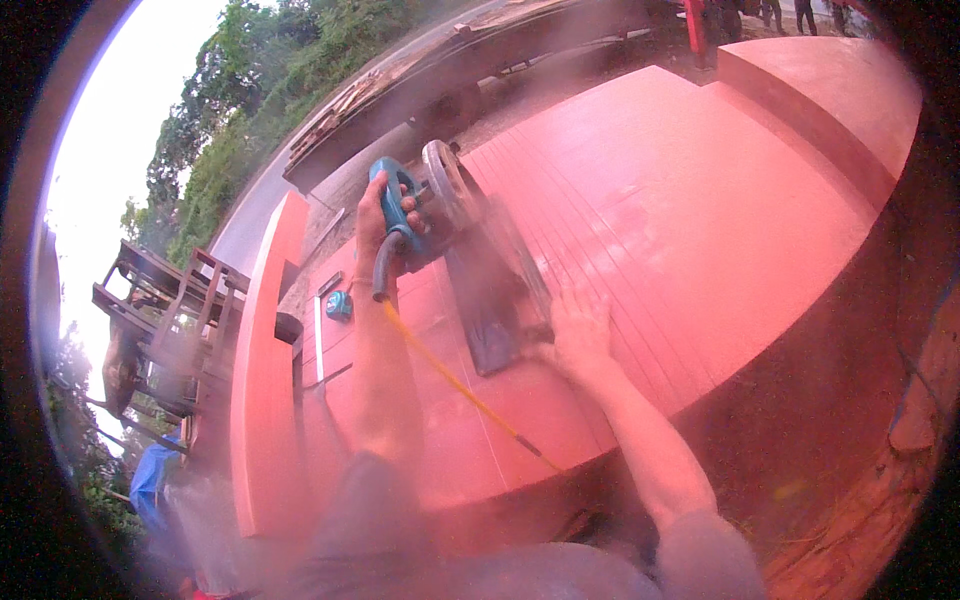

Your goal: The person uses a circular saw to cut a large red-painted wooden board. They guide the saw along the board's surface, making multiple passes to complete the cut. The person adjusts their grip and position as needed to maintain control of the saw.

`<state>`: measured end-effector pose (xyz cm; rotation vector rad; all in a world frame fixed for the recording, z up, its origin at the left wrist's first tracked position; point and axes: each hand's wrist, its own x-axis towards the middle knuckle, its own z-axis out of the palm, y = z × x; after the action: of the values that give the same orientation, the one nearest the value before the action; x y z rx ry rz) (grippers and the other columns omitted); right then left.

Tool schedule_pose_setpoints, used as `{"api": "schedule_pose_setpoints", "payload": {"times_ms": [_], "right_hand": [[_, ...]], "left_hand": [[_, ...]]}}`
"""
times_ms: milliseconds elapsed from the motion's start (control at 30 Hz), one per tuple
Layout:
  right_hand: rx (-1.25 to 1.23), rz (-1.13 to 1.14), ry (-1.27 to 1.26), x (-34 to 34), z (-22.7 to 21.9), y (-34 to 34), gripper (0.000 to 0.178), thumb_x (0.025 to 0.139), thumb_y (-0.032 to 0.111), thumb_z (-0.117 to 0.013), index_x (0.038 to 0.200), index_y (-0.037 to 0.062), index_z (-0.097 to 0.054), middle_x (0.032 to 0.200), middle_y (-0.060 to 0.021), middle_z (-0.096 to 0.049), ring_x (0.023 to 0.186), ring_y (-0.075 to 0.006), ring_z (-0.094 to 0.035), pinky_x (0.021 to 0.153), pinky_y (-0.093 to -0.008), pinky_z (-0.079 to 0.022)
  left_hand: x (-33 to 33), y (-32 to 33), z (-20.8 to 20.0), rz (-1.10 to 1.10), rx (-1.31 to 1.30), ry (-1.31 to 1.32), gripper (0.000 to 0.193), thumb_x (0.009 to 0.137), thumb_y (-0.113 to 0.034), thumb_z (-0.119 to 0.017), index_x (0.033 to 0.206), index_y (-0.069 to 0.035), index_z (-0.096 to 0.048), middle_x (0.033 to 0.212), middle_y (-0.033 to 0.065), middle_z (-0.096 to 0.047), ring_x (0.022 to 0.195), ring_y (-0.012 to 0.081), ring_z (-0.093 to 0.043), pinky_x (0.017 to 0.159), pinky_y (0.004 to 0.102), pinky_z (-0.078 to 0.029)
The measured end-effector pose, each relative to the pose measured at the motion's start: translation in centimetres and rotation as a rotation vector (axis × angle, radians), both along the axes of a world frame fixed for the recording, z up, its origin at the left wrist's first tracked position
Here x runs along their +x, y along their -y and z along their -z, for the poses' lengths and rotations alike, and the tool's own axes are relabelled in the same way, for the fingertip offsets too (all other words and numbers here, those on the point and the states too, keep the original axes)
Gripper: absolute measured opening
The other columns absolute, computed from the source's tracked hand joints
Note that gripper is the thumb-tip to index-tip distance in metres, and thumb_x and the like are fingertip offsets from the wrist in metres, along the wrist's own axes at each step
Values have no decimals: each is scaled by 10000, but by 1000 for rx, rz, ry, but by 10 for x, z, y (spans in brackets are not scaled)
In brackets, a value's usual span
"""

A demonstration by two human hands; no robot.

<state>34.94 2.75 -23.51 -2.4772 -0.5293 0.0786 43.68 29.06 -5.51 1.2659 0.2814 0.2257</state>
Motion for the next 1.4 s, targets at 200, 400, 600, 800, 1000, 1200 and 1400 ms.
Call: {"api": "schedule_pose_setpoints", "payload": {"times_ms": [200, 400, 600, 800, 1000, 1200, 1400], "right_hand": [[-24, 16, 61, 21, 6, -13, 1063, 676, 626, -828, 1447, -18, -481, 1604, -208, -362, 1536, -358, -243, 1210, -658, -127], [-7, 4, 17, 38, 1, -23, 1071, 676, 642, -822, 1445, -21, -480, 1586, -219, -390, 1519, -371, -287, 1208, -657, -136], [-61, -17, 21, 53, -6, -31, 1067, 691, 637, -814, 1454, -28, -474, 1589, -227, -383, 1526, -368, -273, 1210, -651, -138], [-76, -18, -26, 65, -10, -40, 1071, 705, 624, -811, 1473, -34, -459, 1604, -220, -364, 1541, -354, -240, 1218, -644, -121], [-68, -20, -37, 87, -12, -50, 1058, 708, 605, -817, 1468, -39, -461, 1604, -227, -361, 1540, -352, -242, 1230, -620, -111], [-69, -33, -22, 101, -13, -57, 1065, 704, 607, -818, 1464, -47, -458, 1594, -226, -374, 1534, -355, -252, 1227, -624, -117], [-60, -31, -22, 114, -12, -67, 1071, 702, 625, -812, 1462, -41, -460, 1601, -218, -366, 1529, -349, -263, 1213, -651, -133]], "left_hand": [[21, -13, -1, 16, -20, 6, 391, 967, -474, -606, 1007, -97, -511, 695, 80, -584, 503, 203, -569, 449, 330, -487], [40, -23, 0, 24, -18, 18, 367, 957, -462, -626, 964, -112, -517, 682, 74, -594, 499, 195, -575, 442, 329, -493], [53, -31, -2, 21, -37, 20, 373, 965, -456, -621, 1002, -100, -518, 693, 68, -594, 498, 191, -572, 449, 330, -502], [62, -35, -1, -20, 20, 21, 372, 975, -442, -611, 1018, -86, -514, 708, 73, -595, 500, 193, -579, 450, 333, -507], [87, -51, -1, -24, -25, 40, 358, 956, -424, -648, 1001, -111, -480, 707, 102, -609, 486, 202, -576, 427, 310, -503], [99, -58, -2, -1, -6, 67, 371, 958, -438, -645, 985, -95, -505, 705, 99, -615, 487, 203, -579, 427, 308, -503], [110, -62, -5, -44, -22, 22, 372, 953, -436, -642, 999, -95, -500, 701, 96, -608, 491, 204, -582, 432, 316, -504]]}}
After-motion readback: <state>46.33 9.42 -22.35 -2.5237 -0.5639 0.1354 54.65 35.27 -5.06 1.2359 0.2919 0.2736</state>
